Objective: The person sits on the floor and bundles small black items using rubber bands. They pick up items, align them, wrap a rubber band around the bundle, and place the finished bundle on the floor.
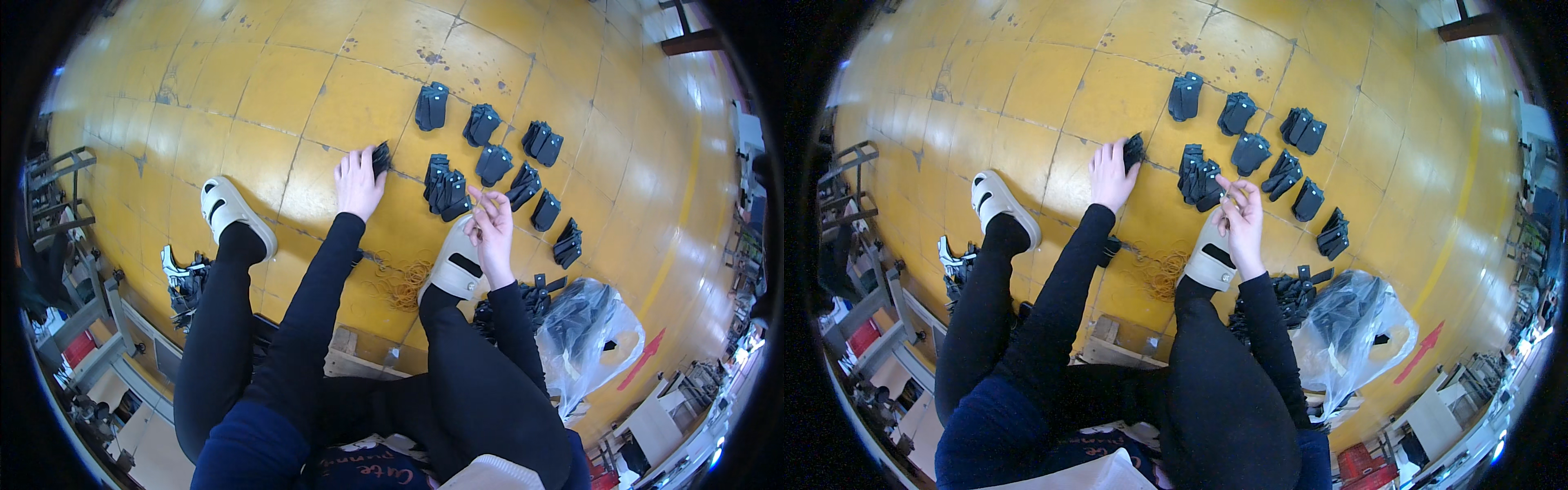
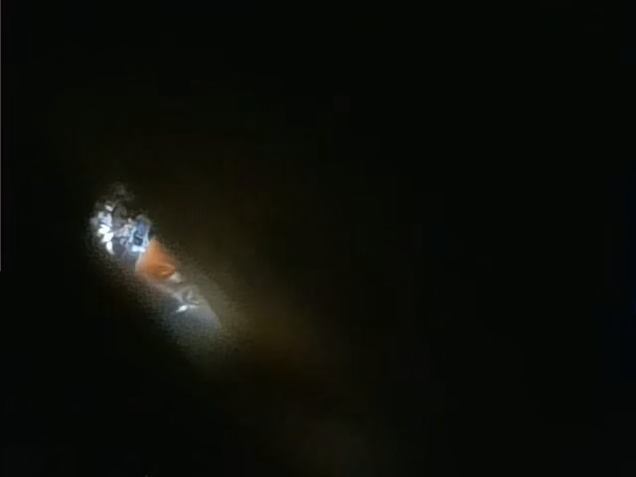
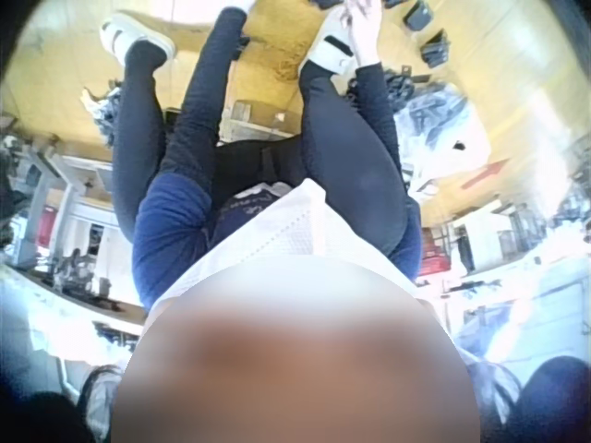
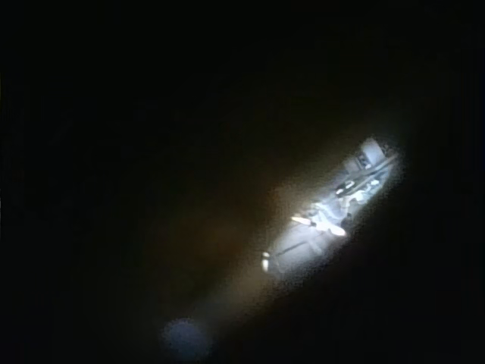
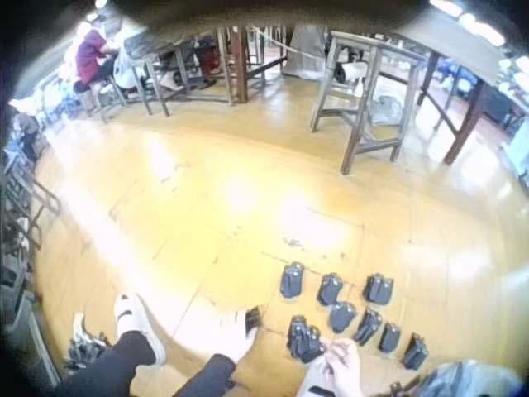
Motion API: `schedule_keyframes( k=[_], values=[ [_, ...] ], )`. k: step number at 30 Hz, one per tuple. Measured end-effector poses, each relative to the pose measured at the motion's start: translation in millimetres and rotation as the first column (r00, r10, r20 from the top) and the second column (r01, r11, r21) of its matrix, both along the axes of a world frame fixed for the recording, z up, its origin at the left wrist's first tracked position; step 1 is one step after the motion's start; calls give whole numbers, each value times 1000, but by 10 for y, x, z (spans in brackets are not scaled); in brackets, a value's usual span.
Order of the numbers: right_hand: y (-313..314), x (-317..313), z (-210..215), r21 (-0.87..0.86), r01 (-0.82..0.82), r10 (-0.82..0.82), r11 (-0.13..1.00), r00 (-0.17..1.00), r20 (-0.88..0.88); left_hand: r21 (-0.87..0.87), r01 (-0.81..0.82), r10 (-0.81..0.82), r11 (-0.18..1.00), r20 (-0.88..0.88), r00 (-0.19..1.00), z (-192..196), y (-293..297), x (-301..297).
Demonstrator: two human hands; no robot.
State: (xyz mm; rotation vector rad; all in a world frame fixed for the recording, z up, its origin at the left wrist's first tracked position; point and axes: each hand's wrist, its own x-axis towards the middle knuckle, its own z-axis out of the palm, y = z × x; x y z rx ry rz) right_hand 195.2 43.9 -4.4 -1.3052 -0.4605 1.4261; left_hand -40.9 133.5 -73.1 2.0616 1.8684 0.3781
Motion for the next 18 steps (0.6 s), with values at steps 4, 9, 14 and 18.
schedule_keyframes(
  k=[4, 9, 14, 18],
  values=[
    [18, -9, -48, 6, 53, -53, 999, 998, -16, 55, 147, -140, 988, -118, 983, -70, -70, -115],
    [-6, -16, -120, 96, 48, -51, 994, 998, 28, 41, 146, -143, 988, -69, 987, -170, -8, -65],
    [-50, 5, -93, 38, -87, 83, 995, 992, 93, 54, 234, -240, 971, 133, 962, -232, -50, -148],
    [37, -63, -26, 79, -162, 156, 984, 985, 76, -38, 195, -168, 980, 367, 915, -217, -69, -210]
  ],
)
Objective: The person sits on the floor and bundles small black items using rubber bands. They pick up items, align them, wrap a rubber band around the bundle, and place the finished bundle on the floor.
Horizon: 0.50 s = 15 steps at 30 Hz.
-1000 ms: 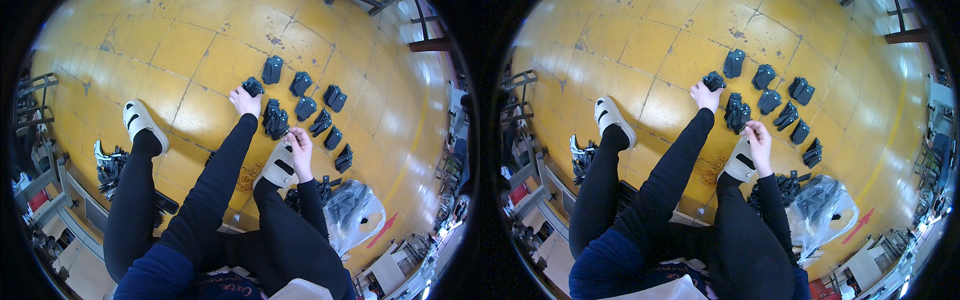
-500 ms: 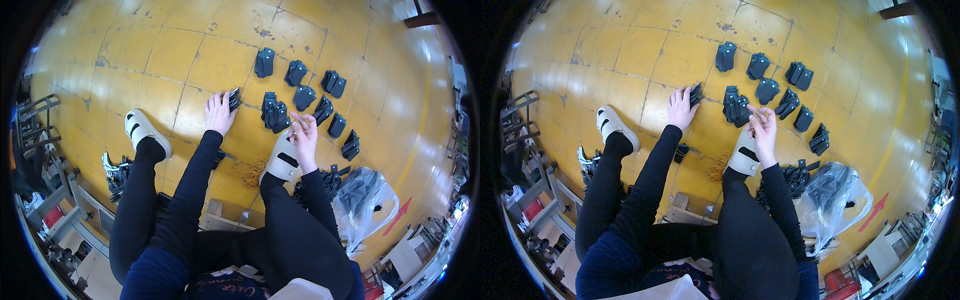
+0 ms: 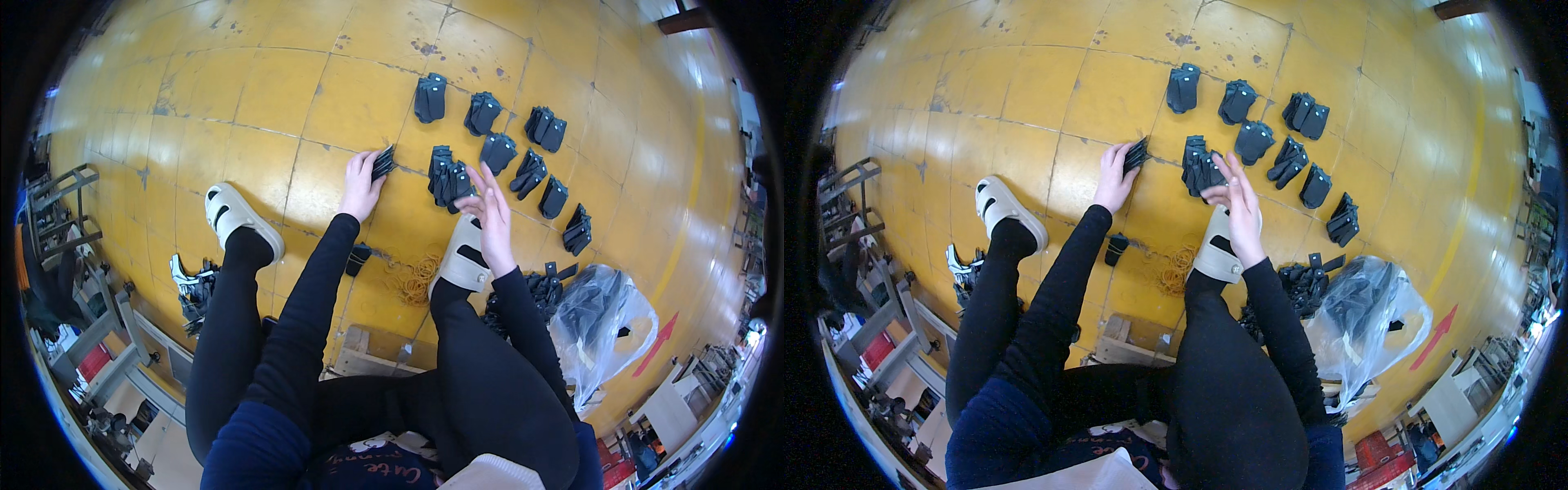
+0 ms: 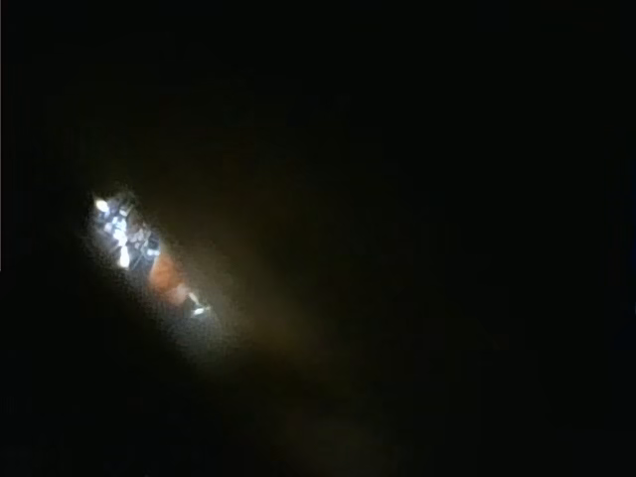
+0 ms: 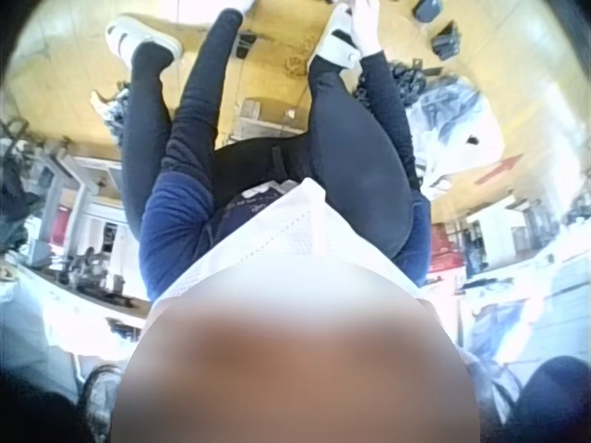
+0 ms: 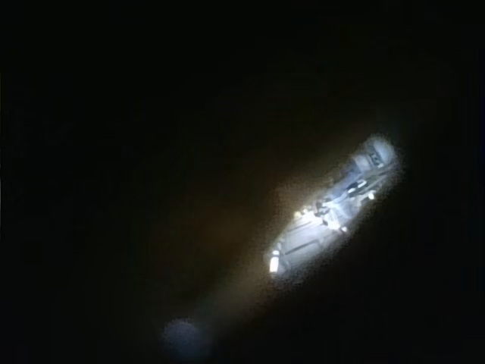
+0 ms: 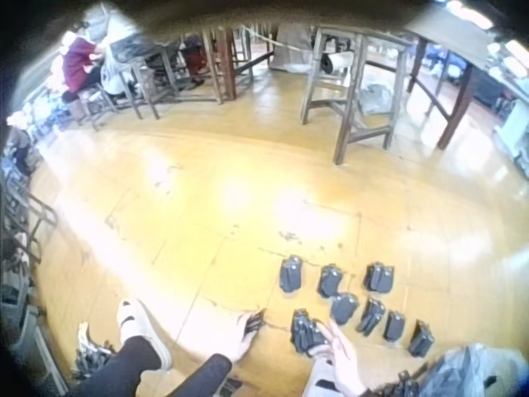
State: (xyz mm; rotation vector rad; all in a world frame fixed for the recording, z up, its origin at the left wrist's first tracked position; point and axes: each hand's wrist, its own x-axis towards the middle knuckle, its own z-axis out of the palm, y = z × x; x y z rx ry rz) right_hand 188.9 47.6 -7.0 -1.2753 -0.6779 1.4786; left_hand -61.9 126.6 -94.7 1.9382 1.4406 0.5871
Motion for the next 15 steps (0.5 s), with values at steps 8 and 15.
schedule_keyframes(
  k=[8, 15],
  values=[
    [185, -727, -379, -14, -453, 423, 891, 819, 388, 54, 170, -159, 984, -165, 973, 128, -495, 52],
    [-75, -976, -639, 17, -432, 377, 902, 804, 461, 42, 134, -135, 990, 30, 990, -76, -587, 17]
  ],
)
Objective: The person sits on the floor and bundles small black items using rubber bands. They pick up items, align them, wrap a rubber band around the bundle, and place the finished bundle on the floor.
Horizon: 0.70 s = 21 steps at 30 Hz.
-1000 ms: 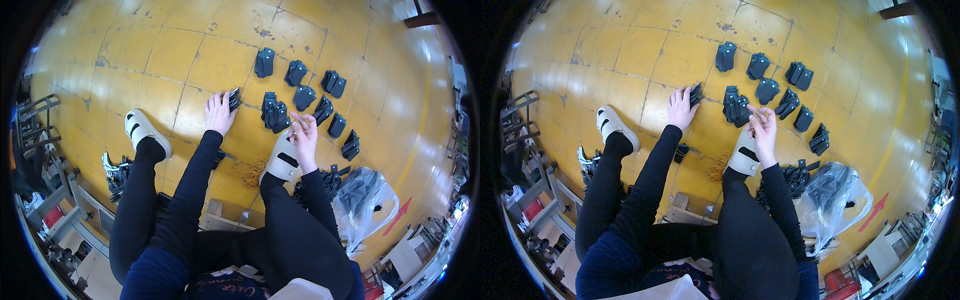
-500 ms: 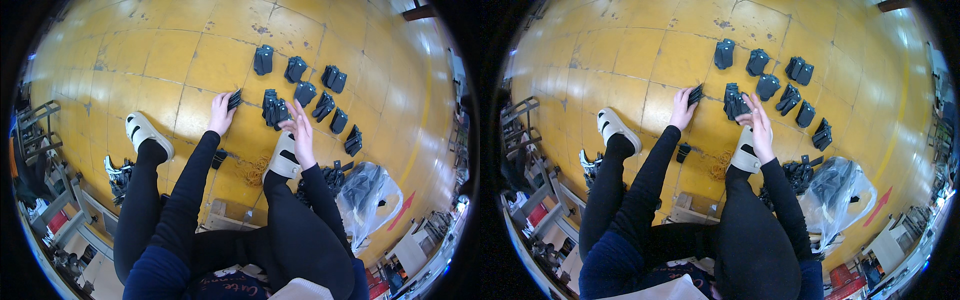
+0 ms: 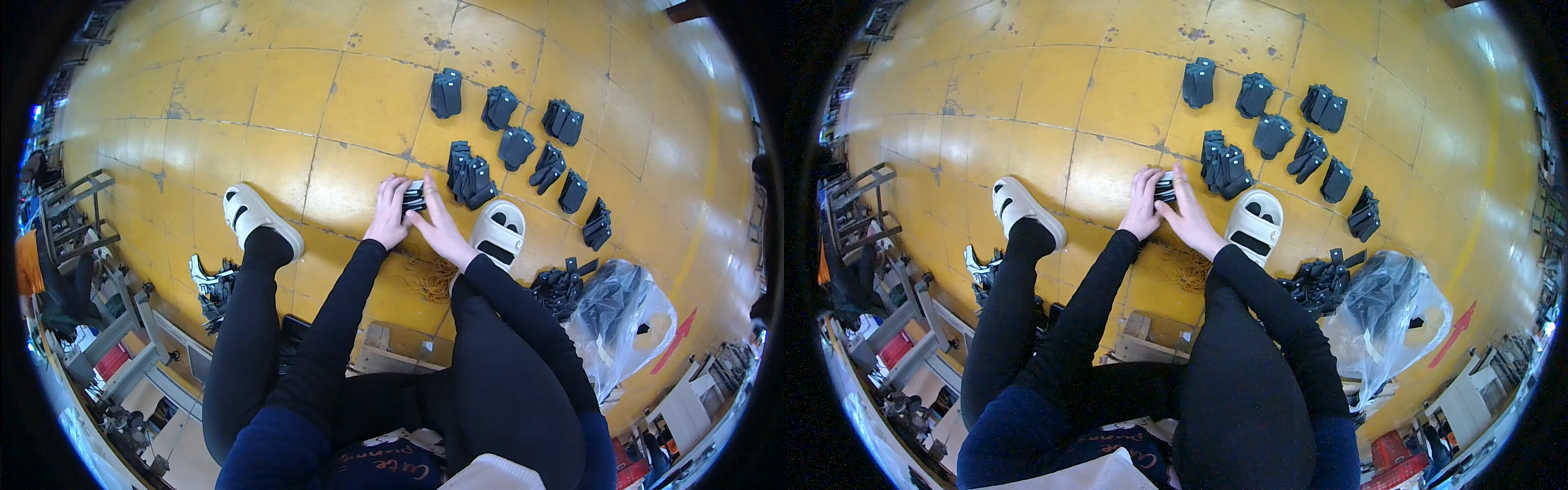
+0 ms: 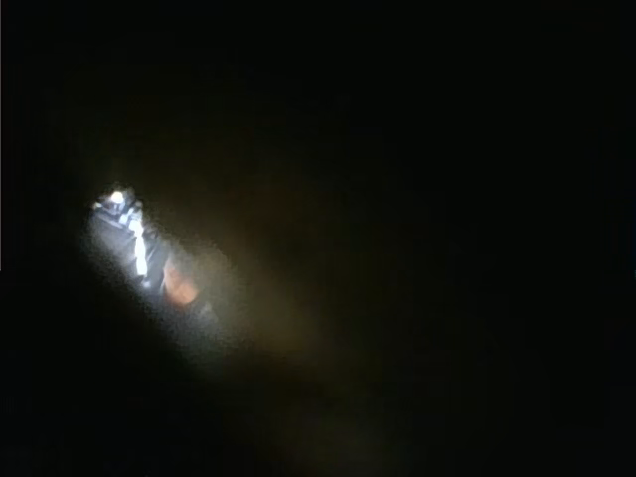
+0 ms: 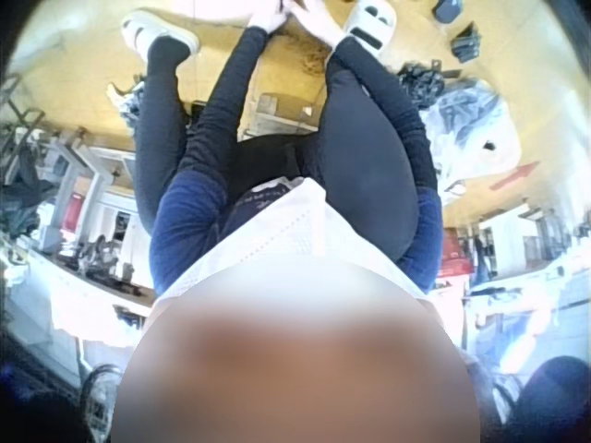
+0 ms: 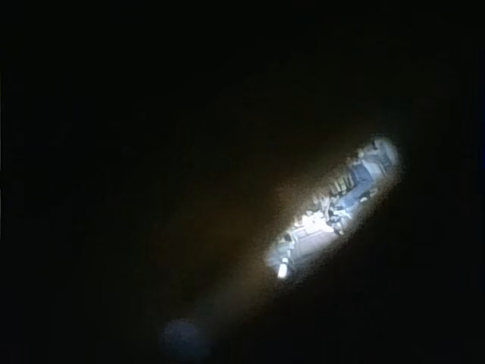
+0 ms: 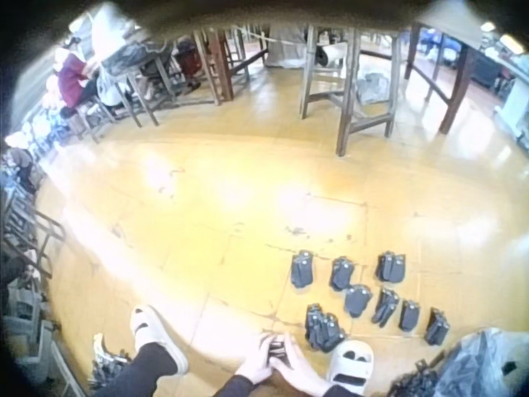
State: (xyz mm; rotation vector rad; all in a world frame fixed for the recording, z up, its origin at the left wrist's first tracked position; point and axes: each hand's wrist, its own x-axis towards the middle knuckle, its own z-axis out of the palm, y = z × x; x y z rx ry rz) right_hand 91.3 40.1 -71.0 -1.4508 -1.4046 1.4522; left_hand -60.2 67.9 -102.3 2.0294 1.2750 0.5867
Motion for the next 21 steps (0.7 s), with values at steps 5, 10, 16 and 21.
schedule_keyframes(
  k=[5, 10, 16, 21],
  values=[
    [-14, 15, -35, -5, -27, 27, 1000, 999, -45, -57, -9, 12, 998, 51, 999, -7, 36, -56],
    [56, 193, 148, -190, 294, -348, 937, 837, -423, -316, -176, 199, 932, 43, 979, 138, 228, -89],
    [246, 495, 531, -61, 287, -287, 956, 875, -389, -915, 370, 669, 163, 378, 640, 684, 454, 178],
    [294, 737, 880, 100, 31, -5, 995, 968, -251, -850, 525, 440, -38, 458, 773, 973, 420, 363]
  ],
)
